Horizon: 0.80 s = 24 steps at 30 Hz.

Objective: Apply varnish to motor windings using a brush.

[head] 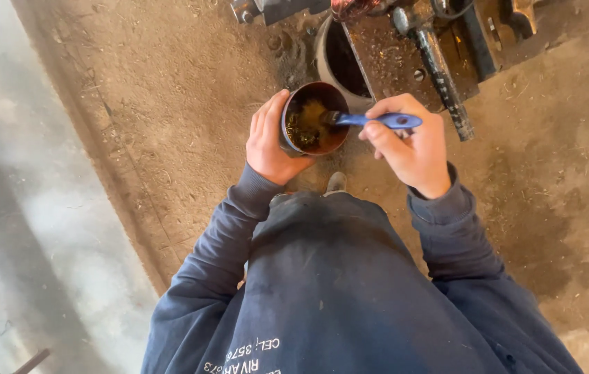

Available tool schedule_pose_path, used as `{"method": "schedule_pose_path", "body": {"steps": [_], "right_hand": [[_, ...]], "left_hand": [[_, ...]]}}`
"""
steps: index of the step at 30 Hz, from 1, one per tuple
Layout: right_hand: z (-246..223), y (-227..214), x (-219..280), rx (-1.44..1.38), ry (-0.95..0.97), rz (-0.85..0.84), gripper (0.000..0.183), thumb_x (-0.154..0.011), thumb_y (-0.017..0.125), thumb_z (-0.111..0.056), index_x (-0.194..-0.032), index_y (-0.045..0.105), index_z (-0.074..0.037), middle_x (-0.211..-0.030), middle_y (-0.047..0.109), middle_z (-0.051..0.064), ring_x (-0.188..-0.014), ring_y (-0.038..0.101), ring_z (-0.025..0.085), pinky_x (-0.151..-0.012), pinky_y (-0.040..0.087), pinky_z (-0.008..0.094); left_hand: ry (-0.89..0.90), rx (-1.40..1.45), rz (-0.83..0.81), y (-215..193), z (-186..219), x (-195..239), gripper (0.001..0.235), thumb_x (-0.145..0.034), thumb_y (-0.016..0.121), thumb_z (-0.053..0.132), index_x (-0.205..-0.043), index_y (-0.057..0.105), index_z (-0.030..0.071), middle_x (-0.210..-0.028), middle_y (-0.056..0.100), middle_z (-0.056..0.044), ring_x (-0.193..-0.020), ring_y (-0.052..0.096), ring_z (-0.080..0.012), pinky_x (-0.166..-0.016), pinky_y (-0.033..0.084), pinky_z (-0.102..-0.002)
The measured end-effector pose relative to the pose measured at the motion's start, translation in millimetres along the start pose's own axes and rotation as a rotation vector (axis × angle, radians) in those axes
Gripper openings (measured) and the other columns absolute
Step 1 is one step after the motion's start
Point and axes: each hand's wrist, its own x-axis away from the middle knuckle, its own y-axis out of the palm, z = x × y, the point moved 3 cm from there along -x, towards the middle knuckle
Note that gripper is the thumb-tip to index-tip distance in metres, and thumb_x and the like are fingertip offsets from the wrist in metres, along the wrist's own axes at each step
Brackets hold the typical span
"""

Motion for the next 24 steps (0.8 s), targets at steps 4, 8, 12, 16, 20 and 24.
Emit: {"method": "schedule_pose_path", "body": {"steps": [4, 8, 12, 16, 20, 24], "right_hand": [[4.4, -27.0, 8.5, -0.211, 0.012, 0.034, 0.021, -0.106, 0.065, -0.014, -0.117, 0.057, 0.002, -0.1, 0.075, 0.014, -0.078, 0.07, 0.013, -0.069, 0.055, 0.026], [30.0, -41.7, 12.1, -0.232, -0.116, 0.051, 0.023, -0.109, 0.065, -0.014, -0.122, 0.055, 0.002, -0.108, 0.074, 0.017, -0.091, 0.071, 0.016, -0.082, 0.059, 0.027], [52.1, -55.7, -6.9, -0.308, -0.279, 0.234, 0.024, -0.109, 0.067, -0.014, -0.123, 0.053, 0.001, -0.111, 0.073, 0.017, -0.092, 0.074, 0.019, -0.082, 0.06, 0.028], [52.0, -34.5, -55.4, 0.014, -0.506, 0.333, 0.022, -0.106, 0.071, -0.009, -0.12, 0.058, 0.001, -0.112, 0.076, 0.018, -0.097, 0.077, 0.023, -0.086, 0.061, 0.034], [30.8, -16.3, -100.5, 0.214, -0.636, 0.372, 0.021, -0.103, 0.076, -0.011, -0.117, 0.063, -0.001, -0.105, 0.075, 0.016, -0.09, 0.075, 0.027, -0.081, 0.059, 0.034], [16.7, -7.7, -109.5, 0.435, -0.644, 0.399, 0.02, -0.101, 0.082, -0.015, -0.11, 0.068, -0.005, -0.092, 0.075, 0.012, -0.078, 0.074, 0.027, -0.07, 0.056, 0.035]], "left_hand": [[-0.059, 0.046, 0.038, 17.3, 1.7, -3.6, 0.108, -0.062, 0.103, 0.029, -0.149, 0.044, 0.002, -0.145, 0.056, -0.018, -0.133, 0.055, -0.037, -0.114, 0.047, -0.044], [-0.123, 0.065, 0.048, 34.2, -0.5, -7.4, 0.111, -0.057, 0.101, 0.027, -0.148, 0.044, 0.002, -0.141, 0.059, -0.017, -0.13, 0.056, -0.0368, -0.112, 0.047, -0.044], [-0.175, 0.048, 0.093, 42.3, 3.4, -5.6, 0.111, -0.059, 0.102, 0.027, -0.15, 0.042, 0.002, -0.14, 0.059, -0.018, -0.13, 0.056, -0.0374, -0.112, 0.047, -0.045], [-0.186, 0.003, 0.129, 38.7, 21.2, 4.4, 0.112, -0.059, 0.102, 0.026, -0.15, 0.041, 0.001, -0.14, 0.058, -0.019, -0.131, 0.056, -0.038, -0.112, 0.046, -0.045], [-0.231, -0.071, 0.185, 34.2, 20.5, 22.0, 0.11, -0.059, 0.1, 0.025, -0.15, 0.043, 0.002, -0.139, 0.059, -0.019, -0.131, 0.057, -0.0376, -0.112, 0.047, -0.045], [-0.237, -0.118, 0.201, 23.4, 17.6, 34.9, 0.111, -0.058, 0.1, 0.025, -0.149, 0.043, 0.0, -0.141, 0.058, -0.021, -0.131, 0.055, -0.039, -0.112, 0.046, -0.046]]}}
